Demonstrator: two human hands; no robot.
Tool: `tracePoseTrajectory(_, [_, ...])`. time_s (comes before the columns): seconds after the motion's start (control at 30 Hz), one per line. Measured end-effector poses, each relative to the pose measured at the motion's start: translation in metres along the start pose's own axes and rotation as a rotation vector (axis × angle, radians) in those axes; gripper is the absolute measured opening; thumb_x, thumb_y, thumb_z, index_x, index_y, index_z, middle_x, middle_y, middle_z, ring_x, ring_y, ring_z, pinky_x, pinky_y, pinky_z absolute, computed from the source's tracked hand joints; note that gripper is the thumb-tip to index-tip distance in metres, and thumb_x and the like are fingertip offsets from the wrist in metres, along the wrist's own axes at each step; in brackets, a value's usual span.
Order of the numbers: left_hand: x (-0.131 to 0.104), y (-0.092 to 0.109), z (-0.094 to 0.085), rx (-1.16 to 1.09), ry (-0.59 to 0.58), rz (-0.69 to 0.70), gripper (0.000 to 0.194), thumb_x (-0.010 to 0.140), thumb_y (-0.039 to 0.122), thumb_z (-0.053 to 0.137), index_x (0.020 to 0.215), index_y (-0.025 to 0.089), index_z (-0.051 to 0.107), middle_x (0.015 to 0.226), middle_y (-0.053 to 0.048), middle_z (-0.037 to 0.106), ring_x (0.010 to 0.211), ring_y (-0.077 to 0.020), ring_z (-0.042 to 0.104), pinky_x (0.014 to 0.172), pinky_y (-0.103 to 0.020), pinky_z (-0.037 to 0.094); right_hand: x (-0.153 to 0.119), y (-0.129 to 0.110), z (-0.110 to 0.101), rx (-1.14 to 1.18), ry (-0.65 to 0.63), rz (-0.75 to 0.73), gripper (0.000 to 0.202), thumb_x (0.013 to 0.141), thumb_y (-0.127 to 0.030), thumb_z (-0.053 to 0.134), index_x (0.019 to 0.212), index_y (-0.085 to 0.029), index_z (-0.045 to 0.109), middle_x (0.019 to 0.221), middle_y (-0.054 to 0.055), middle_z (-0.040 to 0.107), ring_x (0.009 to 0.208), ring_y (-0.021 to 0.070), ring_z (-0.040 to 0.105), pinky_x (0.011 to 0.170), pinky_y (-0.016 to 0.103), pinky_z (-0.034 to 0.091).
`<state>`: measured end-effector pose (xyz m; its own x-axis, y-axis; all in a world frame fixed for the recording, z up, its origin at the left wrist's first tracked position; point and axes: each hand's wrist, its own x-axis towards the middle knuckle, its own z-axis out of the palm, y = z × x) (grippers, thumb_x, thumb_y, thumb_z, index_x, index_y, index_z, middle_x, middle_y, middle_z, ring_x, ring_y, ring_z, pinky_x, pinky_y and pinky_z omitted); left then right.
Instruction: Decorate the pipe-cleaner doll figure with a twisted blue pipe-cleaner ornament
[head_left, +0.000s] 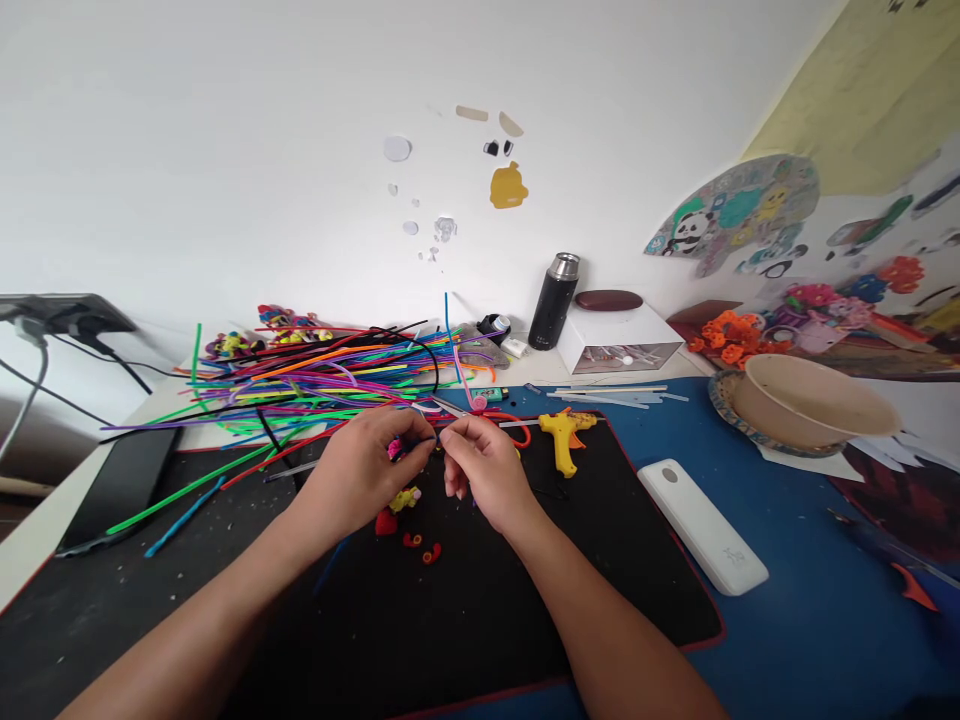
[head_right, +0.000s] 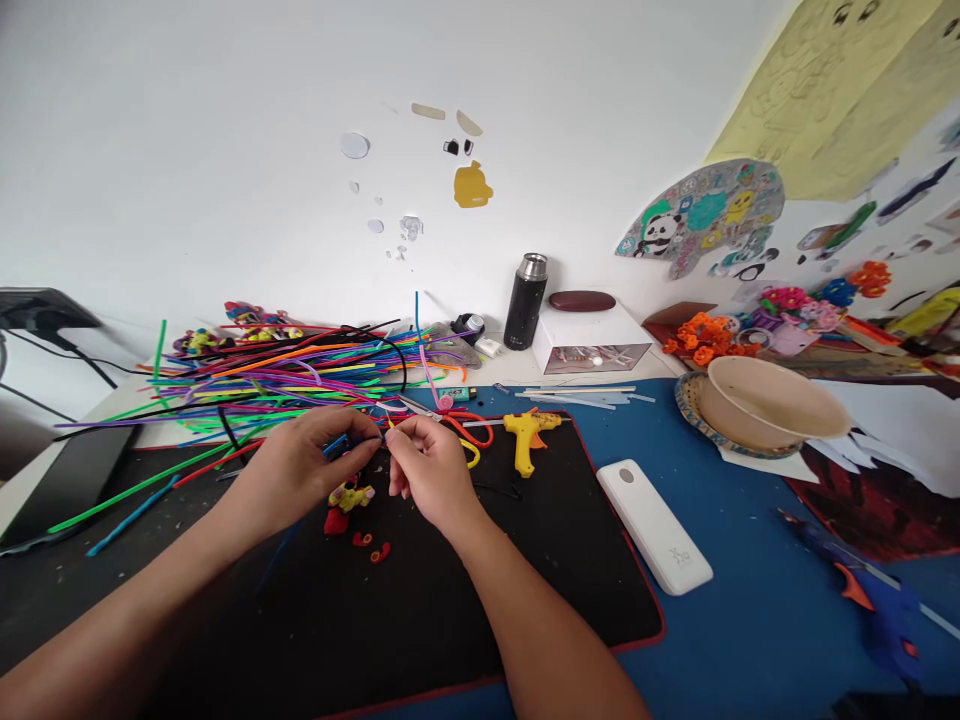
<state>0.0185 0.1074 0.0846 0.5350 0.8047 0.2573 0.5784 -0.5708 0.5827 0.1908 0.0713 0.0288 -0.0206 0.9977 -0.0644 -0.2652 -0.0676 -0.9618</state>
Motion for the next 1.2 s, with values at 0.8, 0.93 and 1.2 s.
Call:
tracePoseTrajectory(0.8, [0.002, 0.001, -0.012, -0.353, -0.11, -0.25, 0.037, 0.09, 0.057, 0.067, 0.087, 0.02, 0.073, 0.077, -0.002, 0.072, 0.069, -0.0193, 0.064, 0.064, -0.028, 0.05, -0.001, -0.006, -0.002, 0.113, -0.061, 0.004, 0.041, 0.086, -0.061, 0.075, 0.086, -0.021, 0.063, 0.06, -0.005, 0.064, 0.04, 0.0091, 0.054, 0.039, 0.02, 0.037])
tracePoseTrajectory(0.93, [0.002, 0.0, -0.012, -0.351, -0.114, -0.267, 0.038, 0.091, 0.057, 0.067, 0.087, 0.02, 0.073, 0.078, -0.001, 0.071, 0.069, -0.0184, 0.063, 0.064, -0.028, 0.05, -0.001, -0.005, -0.002, 0.106, -0.08, -0.019, 0.04, 0.087, -0.059, 0.076, 0.089, -0.021, 0.064, 0.062, -0.006, 0.064, 0.041, 0.009, 0.055, 0.04, 0.021, 0.038])
tracePoseTrajectory(1.2, [0.005, 0.002, -0.016, -0.388, -0.085, -0.245, 0.043, 0.089, 0.062, 0.069, 0.095, 0.02, 0.076, 0.091, -0.006, 0.078, 0.083, -0.0243, 0.07, 0.072, -0.031, 0.055, -0.001, -0.009, -0.002, 0.098, -0.026, -0.047, 0.035, 0.087, -0.053, 0.076, 0.083, -0.021, 0.063, 0.056, -0.006, 0.06, 0.04, 0.0092, 0.053, 0.04, 0.021, 0.037])
